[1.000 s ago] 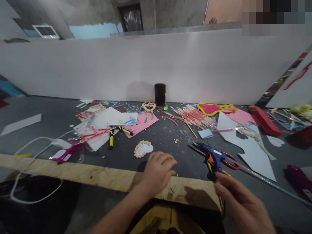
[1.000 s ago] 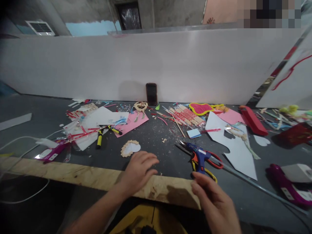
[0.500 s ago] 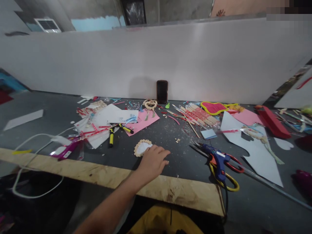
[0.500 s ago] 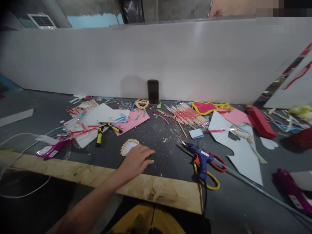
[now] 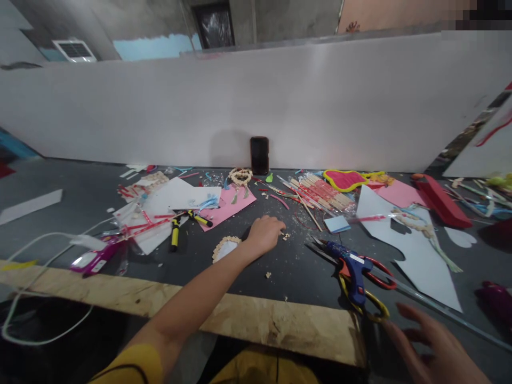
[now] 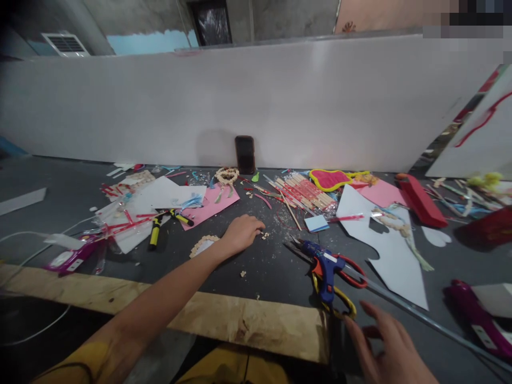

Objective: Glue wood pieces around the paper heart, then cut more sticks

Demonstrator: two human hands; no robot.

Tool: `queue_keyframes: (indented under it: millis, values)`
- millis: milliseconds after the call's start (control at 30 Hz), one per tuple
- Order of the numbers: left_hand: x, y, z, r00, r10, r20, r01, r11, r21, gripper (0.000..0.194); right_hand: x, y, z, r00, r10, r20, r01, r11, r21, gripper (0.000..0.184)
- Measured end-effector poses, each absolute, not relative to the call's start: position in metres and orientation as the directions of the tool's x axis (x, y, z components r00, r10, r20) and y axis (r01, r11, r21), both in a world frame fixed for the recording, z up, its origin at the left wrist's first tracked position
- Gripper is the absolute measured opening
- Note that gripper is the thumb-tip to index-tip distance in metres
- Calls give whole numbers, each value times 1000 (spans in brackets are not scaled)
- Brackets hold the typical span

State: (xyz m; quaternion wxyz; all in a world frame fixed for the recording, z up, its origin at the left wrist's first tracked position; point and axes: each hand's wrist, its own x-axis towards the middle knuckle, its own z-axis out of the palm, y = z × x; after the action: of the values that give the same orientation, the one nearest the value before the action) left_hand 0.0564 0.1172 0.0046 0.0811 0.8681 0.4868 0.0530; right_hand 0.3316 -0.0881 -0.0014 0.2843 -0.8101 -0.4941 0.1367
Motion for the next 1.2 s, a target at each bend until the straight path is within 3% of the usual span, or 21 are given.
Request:
queue_keyframes:
  millis: [100, 233, 433, 500, 600, 700, 800, 900, 1033, 1133, 1200]
  values:
    - [60, 121, 0, 536, 844, 0, 826, -525, 207, 14, 311, -72, 4, 418, 908, -19, 785, -372, -496, 53]
    - [62, 119, -4, 527, 850, 6, 826, -514, 231, 16, 297, -56, 3, 353, 935, 17, 849, -313, -426, 53]
    - [54, 102, 8, 515, 856, 50, 805, -502, 316, 17, 284, -31, 8, 333, 942, 23, 938, -329, -106, 51]
    - [50, 91, 15, 511, 857, 71, 781, -497, 378, 16, 285, -23, 12, 325, 945, -25, 943, -326, -64, 48]
    - [44, 72, 23, 479, 869, 124, 668, -452, 591, 17, 292, -14, 14, 330, 934, -139, 923, -350, -162, 43]
    - [39, 55, 25, 426, 894, 142, 544, -379, 749, 19, 300, -18, 15, 396, 907, -141, 819, -419, -393, 42]
    - [37, 42, 20, 379, 917, 122, 473, -305, 826, 19, 299, -30, 18, 600, 800, -9, 588, -449, -672, 46]
    - [37, 31, 15, 340, 938, 66, 395, -206, 895, 17, 291, -44, 22, 668, 735, -115, 193, -321, -927, 41]
    - [41, 19, 11, 333, 942, -43, 279, -55, 959, 15, 279, -60, 20, 475, 810, -343, -241, -255, -936, 30]
    - [42, 14, 10, 327, 942, -75, 245, -8, 969, 15, 267, -72, 14, 400, 799, -449, -401, -288, -870, 34]
    - [42, 12, 8, 313, 947, -73, 233, -2, 973, 15, 258, -80, 12, 394, 797, -457, -406, -295, -865, 39]
